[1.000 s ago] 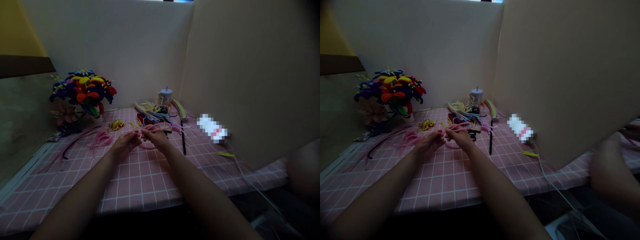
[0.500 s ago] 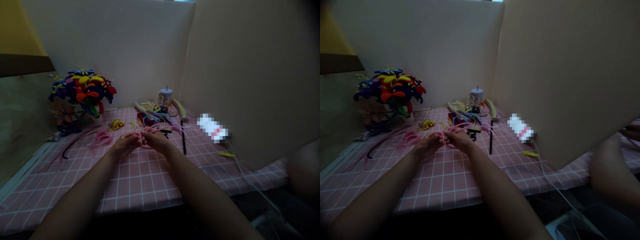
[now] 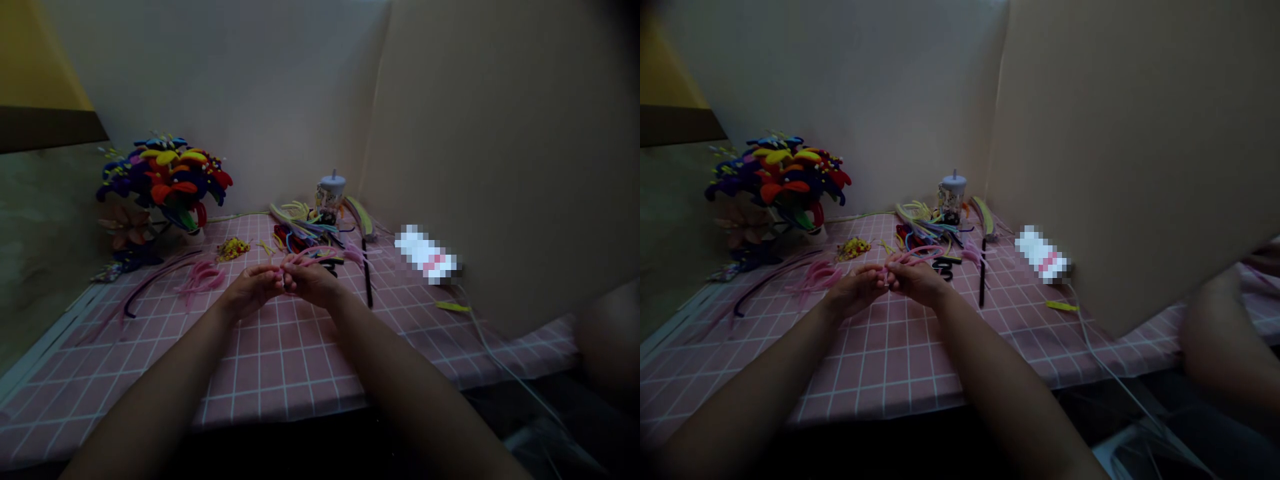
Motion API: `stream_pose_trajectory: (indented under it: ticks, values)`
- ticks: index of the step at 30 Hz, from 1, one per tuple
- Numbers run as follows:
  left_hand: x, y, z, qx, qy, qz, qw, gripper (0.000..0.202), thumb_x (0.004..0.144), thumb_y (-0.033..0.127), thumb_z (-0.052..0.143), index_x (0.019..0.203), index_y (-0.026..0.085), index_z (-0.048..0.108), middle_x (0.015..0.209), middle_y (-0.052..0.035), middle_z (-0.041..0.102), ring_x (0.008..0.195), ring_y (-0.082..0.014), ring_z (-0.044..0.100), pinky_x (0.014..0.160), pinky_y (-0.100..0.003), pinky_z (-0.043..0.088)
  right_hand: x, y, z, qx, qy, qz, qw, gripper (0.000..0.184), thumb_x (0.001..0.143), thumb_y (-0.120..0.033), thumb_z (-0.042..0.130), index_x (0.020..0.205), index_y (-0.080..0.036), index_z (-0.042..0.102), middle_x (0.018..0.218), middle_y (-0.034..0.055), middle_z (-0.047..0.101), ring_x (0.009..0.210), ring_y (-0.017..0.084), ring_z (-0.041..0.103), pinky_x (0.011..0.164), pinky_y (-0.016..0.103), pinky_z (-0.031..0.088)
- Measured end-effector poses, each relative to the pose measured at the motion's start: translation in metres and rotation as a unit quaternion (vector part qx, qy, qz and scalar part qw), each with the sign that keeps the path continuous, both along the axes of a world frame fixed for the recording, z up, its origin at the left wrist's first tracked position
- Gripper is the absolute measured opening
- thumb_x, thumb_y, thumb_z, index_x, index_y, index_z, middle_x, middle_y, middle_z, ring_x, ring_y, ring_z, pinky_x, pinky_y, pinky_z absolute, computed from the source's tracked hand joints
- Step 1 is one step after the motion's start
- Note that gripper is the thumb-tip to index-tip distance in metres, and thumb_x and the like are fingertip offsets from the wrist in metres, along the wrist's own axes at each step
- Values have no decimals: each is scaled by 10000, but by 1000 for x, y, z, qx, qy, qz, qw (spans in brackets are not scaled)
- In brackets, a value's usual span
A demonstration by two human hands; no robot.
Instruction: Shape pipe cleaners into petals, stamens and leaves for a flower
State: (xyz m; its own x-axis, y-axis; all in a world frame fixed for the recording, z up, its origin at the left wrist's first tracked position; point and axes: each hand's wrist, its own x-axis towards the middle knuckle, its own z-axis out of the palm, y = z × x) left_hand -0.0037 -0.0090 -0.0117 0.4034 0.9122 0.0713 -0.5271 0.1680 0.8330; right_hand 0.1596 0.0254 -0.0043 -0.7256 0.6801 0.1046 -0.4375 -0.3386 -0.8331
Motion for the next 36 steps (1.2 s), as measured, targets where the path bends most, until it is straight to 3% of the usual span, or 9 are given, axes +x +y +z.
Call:
stream_pose_trajectory:
  ticks: [6, 12, 17, 21, 29, 33, 36]
  values:
    - [-3, -1, 0, -23, 24, -13, 999, 171, 596, 167, 744, 751, 110, 697, 760, -65, 675, 742, -162, 643, 720, -268, 504, 1, -3, 2, 14, -2, 2, 1000, 215, 694, -292, 700, 708, -131, 559, 564, -21, 612, 469, 42, 534, 486, 143, 419]
    - [-3, 0, 7, -60, 53, -9, 997, 220, 560, 111, 745, 763, 135, 664, 708, -26, 663, 631, -108, 623, 652, -234, 505, 1, 2, -1, 84, -44, -39, 995, 239, 697, -335, 686, 724, -142, 548, 581, -11, 627, 479, 66, 552, 456, 162, 398]
    - [-6, 5, 4, -97, 148, 49, 983, 238, 535, 119, 755, 740, 128, 635, 708, -36, 674, 608, -114, 621, 634, -247, 503, 2, 9, -4, 202, -129, -100, 966, 250, 727, -368, 644, 709, -144, 533, 607, 3, 634, 494, 79, 553, 502, 200, 433]
    - [-10, 9, -1, -108, 226, 71, 966, 257, 531, 164, 768, 759, 123, 657, 711, -46, 679, 588, -112, 610, 660, -268, 497, 3, 9, -4, 252, -195, -117, 941, 230, 759, -349, 604, 694, -141, 531, 586, 1, 617, 493, 77, 546, 506, 203, 443]
    - [-9, 12, -6, -9, 306, 58, 950, 267, 571, 308, 757, 730, 109, 678, 700, -45, 660, 568, -96, 563, 617, -252, 461, -1, 8, -5, 240, -245, -143, 928, 190, 750, -289, 612, 688, -136, 517, 544, 2, 603, 473, 79, 547, 475, 193, 443]
    - [-10, 13, -5, 23, 304, 64, 950, 284, 568, 326, 757, 721, 105, 666, 699, -46, 653, 581, -109, 573, 606, -255, 467, 0, 11, -9, 215, -205, -111, 948, 240, 727, -352, 631, 705, -131, 539, 558, 6, 620, 475, 73, 546, 488, 191, 447]
    - [-12, 13, -4, 24, 313, 82, 946, 266, 566, 317, 760, 692, 107, 656, 620, -24, 625, 532, -102, 565, 569, -242, 460, 5, 13, -6, 169, -161, -127, 964, 246, 692, -345, 668, 715, -133, 546, 565, 1, 627, 467, 70, 547, 482, 187, 443]
